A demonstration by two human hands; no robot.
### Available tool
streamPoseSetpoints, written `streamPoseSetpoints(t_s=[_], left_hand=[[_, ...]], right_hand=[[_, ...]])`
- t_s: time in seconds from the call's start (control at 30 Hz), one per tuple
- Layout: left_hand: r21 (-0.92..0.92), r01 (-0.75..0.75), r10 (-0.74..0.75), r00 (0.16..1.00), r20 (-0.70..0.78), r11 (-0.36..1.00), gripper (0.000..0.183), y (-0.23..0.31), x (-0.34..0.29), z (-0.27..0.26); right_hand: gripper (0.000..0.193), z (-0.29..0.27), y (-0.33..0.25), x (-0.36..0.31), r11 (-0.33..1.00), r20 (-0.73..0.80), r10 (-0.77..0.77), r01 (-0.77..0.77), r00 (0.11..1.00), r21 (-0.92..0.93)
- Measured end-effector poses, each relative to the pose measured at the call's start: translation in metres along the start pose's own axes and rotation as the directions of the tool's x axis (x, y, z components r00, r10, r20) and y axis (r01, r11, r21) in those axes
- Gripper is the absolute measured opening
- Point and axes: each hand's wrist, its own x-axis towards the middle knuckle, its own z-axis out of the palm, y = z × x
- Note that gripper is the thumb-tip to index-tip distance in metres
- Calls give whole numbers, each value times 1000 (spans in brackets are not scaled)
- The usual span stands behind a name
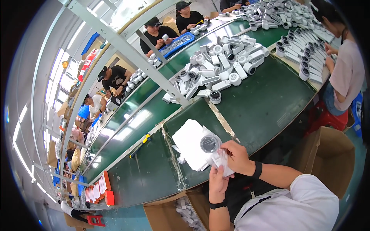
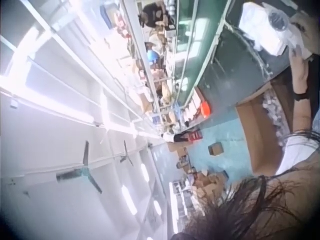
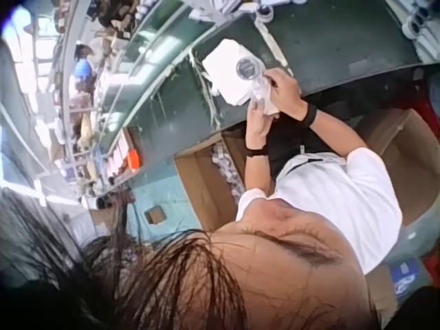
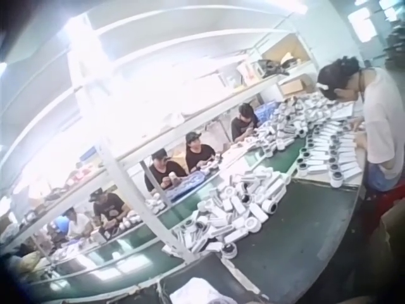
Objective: The person picks up a white fan, slides it into a plastic bag, and places it on the workbench. After repeating this process, they gather the bagged fans and drop them into a cardboard box.
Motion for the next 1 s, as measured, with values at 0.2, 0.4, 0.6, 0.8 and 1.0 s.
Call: streamPoseSetpoints(t_s=[0.2,0.4,0.6,0.8,1.0], left_hand=[[-82,21,-18,999,38,996,36,12,-2,-16],[-7,-167,164,976,-146,986,41,26,-3,-23],[357,-298,447,755,-479,885,34,71,-33,-63],[786,296,662,425,-618,543,33,126,-43,-160],[818,544,847,332,-416,188,55,122,-29,-176]], right_hand=[[16,0,8,12,994,53,-7,1,999,109],[19,-16,16,1,913,222,-285,334,932,-232],[23,-30,23,32,928,632,-51,271,773,-256],[48,4,78,156,780,304,-84,252,949,-573],[50,52,130,219,473,214,-24,200,977,-858]])
